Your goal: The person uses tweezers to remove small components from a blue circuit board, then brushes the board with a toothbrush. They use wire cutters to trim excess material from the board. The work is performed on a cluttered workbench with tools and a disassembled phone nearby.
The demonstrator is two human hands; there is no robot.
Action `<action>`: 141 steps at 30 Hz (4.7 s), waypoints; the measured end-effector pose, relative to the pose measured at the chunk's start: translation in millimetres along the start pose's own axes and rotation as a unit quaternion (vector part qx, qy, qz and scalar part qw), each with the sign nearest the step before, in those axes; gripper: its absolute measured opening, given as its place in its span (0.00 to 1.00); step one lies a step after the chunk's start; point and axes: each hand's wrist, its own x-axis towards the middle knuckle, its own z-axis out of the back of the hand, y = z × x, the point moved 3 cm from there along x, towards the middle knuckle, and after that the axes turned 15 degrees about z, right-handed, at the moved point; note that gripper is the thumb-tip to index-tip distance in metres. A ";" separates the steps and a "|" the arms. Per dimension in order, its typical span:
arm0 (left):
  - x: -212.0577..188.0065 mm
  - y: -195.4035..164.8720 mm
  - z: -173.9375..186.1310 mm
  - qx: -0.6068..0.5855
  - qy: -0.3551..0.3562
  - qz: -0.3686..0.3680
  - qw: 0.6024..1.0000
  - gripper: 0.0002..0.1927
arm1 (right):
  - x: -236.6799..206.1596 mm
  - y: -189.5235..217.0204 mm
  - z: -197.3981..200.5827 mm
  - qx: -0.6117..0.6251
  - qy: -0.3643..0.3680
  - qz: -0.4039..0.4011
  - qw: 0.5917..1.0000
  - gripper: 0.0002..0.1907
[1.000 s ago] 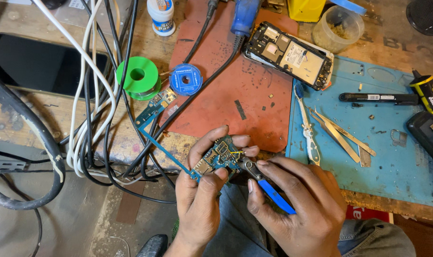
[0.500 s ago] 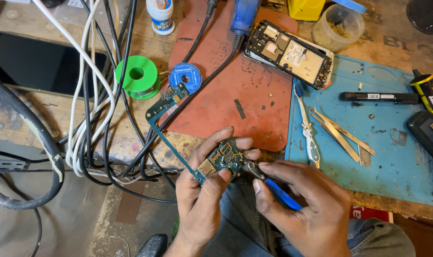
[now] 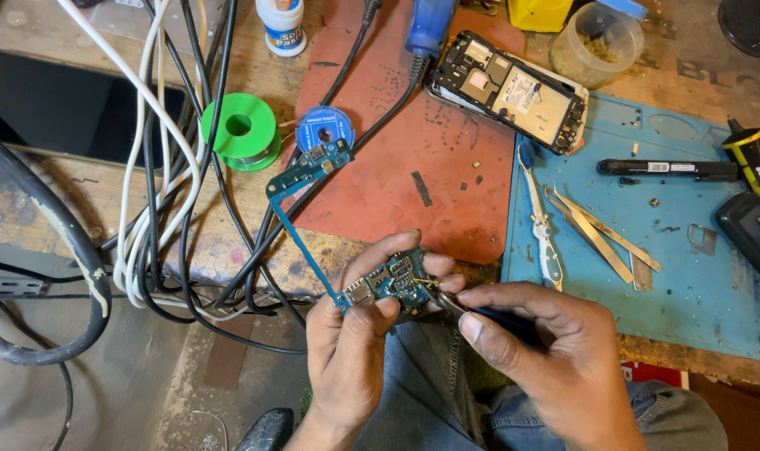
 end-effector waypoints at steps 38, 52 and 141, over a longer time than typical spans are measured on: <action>0.7 -2.1 -1.8 0.065 -0.002 -0.014 0.998 0.25 | -1.6 44.6 -27.9 -0.278 -0.057 0.213 0.935 0.15; 2.3 -2.7 2.3 -0.041 0.019 0.028 0.999 0.28 | -0.1 -13.7 4.8 0.177 -0.006 -0.079 0.981 0.14; 6.9 -5.5 -3.0 0.193 -0.078 0.009 0.978 0.21 | 10.8 76.1 -40.2 -0.478 -0.041 0.323 0.816 0.16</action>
